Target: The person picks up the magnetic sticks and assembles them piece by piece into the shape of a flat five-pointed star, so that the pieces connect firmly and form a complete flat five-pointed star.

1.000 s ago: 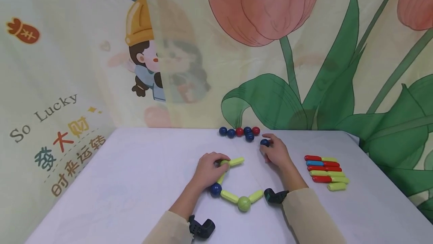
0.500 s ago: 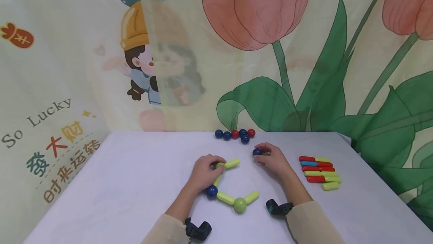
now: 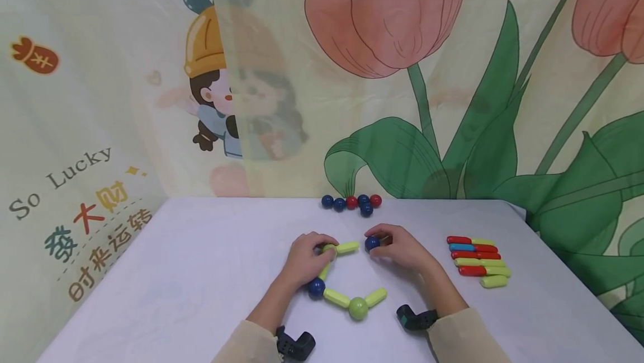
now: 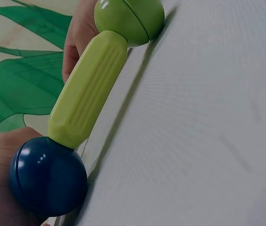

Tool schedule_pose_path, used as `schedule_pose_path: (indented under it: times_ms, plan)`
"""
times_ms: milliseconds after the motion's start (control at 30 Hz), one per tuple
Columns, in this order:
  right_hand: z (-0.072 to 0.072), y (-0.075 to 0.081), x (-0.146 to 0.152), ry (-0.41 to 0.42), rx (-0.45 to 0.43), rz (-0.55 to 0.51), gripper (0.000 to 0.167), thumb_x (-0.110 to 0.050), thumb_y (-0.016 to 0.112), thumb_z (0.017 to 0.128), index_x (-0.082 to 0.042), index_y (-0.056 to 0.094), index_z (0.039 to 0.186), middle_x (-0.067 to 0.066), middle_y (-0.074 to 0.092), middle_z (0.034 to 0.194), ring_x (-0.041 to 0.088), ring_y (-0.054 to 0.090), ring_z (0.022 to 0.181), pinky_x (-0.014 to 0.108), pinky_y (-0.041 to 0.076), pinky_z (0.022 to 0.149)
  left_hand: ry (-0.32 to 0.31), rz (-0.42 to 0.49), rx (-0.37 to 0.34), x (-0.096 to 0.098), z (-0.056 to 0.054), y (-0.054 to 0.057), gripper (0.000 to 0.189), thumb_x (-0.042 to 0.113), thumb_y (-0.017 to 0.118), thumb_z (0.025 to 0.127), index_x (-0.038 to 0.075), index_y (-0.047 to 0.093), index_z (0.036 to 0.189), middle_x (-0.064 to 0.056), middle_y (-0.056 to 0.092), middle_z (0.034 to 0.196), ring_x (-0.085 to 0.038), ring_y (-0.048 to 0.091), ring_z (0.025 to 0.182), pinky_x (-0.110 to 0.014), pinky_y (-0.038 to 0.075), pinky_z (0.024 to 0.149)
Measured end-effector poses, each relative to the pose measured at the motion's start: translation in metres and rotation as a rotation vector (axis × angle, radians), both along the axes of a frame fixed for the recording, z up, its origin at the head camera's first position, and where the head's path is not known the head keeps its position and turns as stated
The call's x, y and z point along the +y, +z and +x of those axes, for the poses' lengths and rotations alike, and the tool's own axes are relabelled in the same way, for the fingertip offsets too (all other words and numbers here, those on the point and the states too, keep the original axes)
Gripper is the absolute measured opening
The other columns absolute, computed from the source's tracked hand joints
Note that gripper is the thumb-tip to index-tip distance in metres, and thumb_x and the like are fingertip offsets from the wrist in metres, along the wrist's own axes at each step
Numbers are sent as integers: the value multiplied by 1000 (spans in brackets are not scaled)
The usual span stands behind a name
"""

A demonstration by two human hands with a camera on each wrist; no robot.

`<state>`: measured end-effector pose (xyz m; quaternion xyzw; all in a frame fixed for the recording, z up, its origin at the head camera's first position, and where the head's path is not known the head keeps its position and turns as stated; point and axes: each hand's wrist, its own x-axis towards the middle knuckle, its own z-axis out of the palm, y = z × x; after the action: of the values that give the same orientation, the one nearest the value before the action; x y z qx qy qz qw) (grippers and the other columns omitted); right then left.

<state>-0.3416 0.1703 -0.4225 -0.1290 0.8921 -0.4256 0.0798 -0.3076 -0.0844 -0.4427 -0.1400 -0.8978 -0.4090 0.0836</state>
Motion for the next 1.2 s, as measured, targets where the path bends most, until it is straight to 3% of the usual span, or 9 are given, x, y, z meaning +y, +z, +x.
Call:
schedule_pose_path:
  times_ms: [267,600,1000,1200]
  plan:
    - [4,3,-5,81,7,7,39,-7,80,86,-12,72,124,9,69,123,21,58,97,31,52,85,-8,-13,10,0,-1,-1,20,23,65,92,22,79,107,2,73,100,-17,58,96,-39,45,90]
    - [6,4,-7,100,2,7,40,-7,80,86,-12,71,125,10,69,125,21,59,98,35,55,88,3,-22,3,0,-3,-2,20,22,64,93,23,78,106,1,72,102,-17,56,96,-43,44,93]
    - [14,9,4,20,16,7,34,-14,73,93,-13,69,127,10,70,125,24,64,108,43,57,94,17,-5,-3,1,-2,-2,22,23,65,92,23,78,109,1,73,103,-17,56,96,-41,44,91]
    - [21,8,20,-40,33,28,34,-16,72,94,-14,68,128,10,69,124,25,64,107,39,60,87,18,0,-11,1,-1,-3,22,23,65,92,24,78,109,1,73,104,-16,56,96,-40,44,91]
